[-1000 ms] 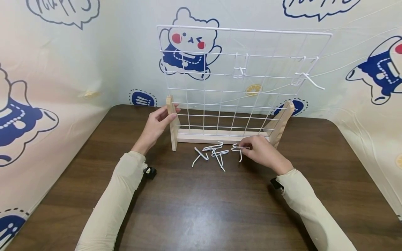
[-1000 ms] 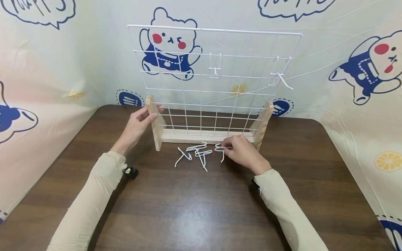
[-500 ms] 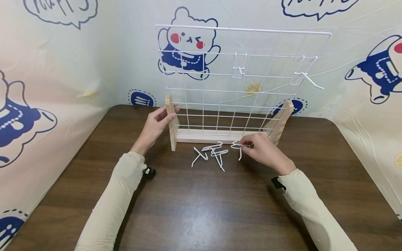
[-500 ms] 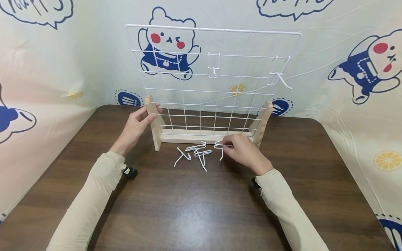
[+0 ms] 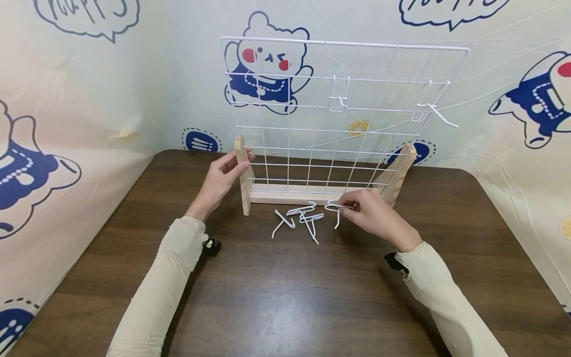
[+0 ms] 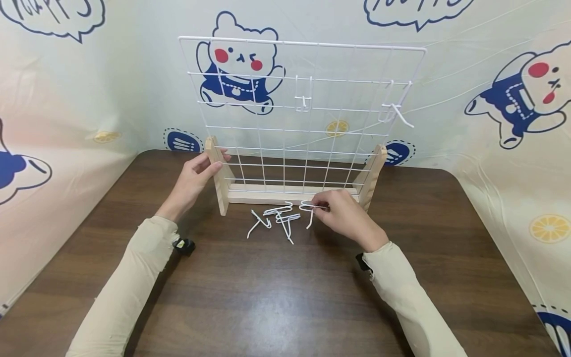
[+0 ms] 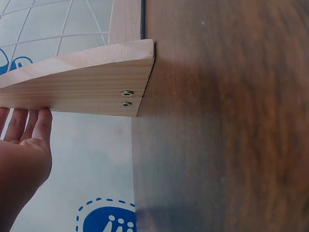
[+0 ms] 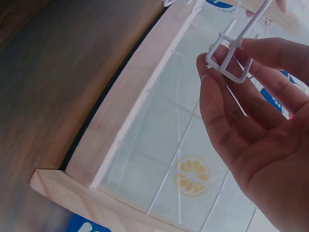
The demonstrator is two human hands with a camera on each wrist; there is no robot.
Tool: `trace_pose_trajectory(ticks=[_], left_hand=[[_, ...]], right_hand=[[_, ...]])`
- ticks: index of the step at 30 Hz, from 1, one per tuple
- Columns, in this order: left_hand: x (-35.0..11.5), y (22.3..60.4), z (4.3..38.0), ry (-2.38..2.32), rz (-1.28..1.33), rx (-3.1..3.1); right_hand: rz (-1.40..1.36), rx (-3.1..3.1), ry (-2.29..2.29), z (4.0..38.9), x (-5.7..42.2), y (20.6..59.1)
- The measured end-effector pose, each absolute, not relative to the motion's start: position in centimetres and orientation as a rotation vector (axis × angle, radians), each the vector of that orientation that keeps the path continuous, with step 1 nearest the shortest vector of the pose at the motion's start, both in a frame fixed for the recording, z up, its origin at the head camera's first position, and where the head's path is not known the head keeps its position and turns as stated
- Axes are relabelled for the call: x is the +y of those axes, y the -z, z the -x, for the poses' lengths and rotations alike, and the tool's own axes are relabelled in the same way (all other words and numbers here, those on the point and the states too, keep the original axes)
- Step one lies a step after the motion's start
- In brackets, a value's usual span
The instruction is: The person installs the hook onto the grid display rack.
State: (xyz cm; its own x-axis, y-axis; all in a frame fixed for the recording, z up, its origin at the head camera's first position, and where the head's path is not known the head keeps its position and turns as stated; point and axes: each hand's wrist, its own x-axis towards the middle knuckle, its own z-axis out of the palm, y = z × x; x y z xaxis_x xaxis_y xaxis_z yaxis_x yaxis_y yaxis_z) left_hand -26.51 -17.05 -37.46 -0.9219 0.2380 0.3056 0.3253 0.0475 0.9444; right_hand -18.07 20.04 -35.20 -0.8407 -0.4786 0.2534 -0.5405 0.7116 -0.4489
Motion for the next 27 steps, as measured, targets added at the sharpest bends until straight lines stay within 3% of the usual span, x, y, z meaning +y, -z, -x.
trace_pose_trajectory(ticks=[6,27], left_hand=[[-16.7,35.7,25.1,2.033,0.604,-2.235],[-16.8,35.9,25.0,2.018,0.609,-2.270]], right_hand=[[-0.858,-2.770,-0.791,17.5,19.6,34.5],[-0.947,-2.652,-0.872,16.3,15.9,31.7]])
